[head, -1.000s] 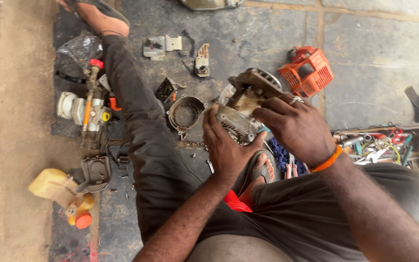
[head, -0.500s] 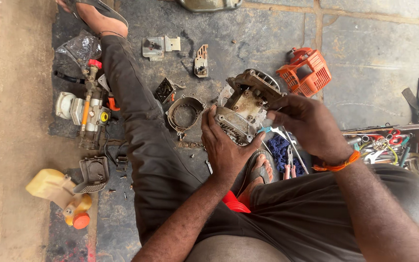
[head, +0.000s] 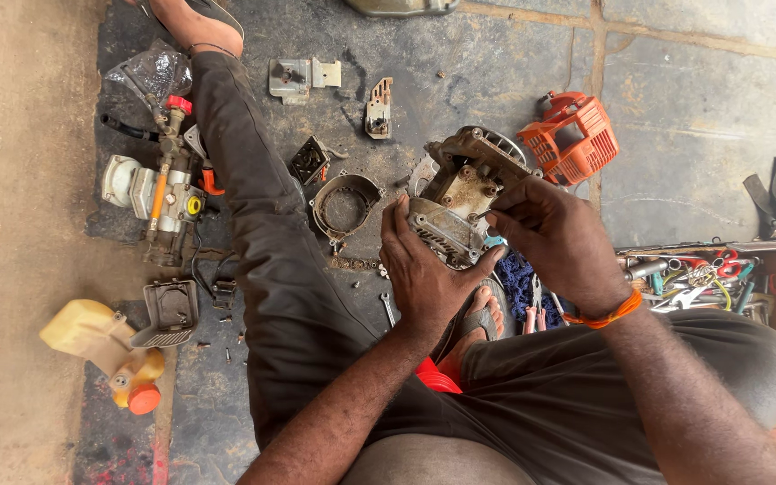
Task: The person sits on the floor and uses a wrench to loosen and remove bolts from a small engine block. They rotate the engine to access different sides and continue removing fasteners while holding the block steady.
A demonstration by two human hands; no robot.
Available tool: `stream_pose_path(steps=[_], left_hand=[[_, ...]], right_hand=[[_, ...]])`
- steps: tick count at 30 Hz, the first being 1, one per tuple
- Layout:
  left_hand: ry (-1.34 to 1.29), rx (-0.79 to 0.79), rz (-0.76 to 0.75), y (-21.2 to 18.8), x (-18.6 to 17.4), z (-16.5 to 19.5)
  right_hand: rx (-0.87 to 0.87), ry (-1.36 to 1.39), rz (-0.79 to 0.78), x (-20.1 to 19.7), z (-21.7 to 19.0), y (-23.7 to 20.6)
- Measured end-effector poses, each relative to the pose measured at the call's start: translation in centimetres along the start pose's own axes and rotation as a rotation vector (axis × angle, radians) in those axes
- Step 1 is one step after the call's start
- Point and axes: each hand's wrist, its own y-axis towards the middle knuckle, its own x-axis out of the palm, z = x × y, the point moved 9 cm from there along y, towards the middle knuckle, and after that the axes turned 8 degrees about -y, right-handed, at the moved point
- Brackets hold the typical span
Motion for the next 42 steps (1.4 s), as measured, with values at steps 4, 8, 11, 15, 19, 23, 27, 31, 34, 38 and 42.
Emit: stream_pose_path(steps=[4, 8, 11, 15, 19, 23, 27, 31, 34, 38, 42], left_hand=[[-0.014, 0.008, 0.021, 0.1, -0.4, 0.2], [-0.021, 0.010, 0.037, 0.1, -0.7, 0.1], [0.004, 0.009, 0.029, 0.1, -0.5, -0.1], [0.032, 0.028, 0.013, 0.0, -0.3, -0.4], [0.037, 0.022, 0.022, -0.1, -0.2, -0.7], [0.044, 0.020, 0.022, -0.1, 0.0, -0.7], [0.070, 0.041, 0.033, -0.1, -0.2, -0.4], [0.079, 0.039, 0.038, -0.1, -0.4, -0.2], [0.057, 0.040, 0.047, 0.0, -0.5, -0.1], [0.057, 0.027, 0.051, 0.1, -0.5, -0.3], [0.001, 0.017, 0.050, 0.1, -0.7, -0.3]], right_hand=[[-0.021, -0.148, 0.040, -0.1, -1.1, -0.1], [-0.084, -0.314, 0.097, -0.3, -2.5, -0.5], [-0.125, -0.389, 0.130, 0.1, -3.3, -0.9], [-0.112, -0.433, 0.196, 0.3, -3.5, -1.3], [-0.097, -0.430, 0.200, 0.5, -3.5, -1.2], [-0.072, -0.369, 0.154, 1.0, -3.3, -0.9], [-0.037, -0.354, 0.132, 1.3, -3.1, -0.1], [-0.025, -0.327, 0.105, 1.2, -3.0, 0.4], [0.008, -0.340, 0.083, 1.2, -2.8, 0.0], [-0.014, -0.394, 0.038, 1.7, -3.0, -0.9], [-0.022, -0.427, -0.015, 2.0, -2.9, -1.5]])
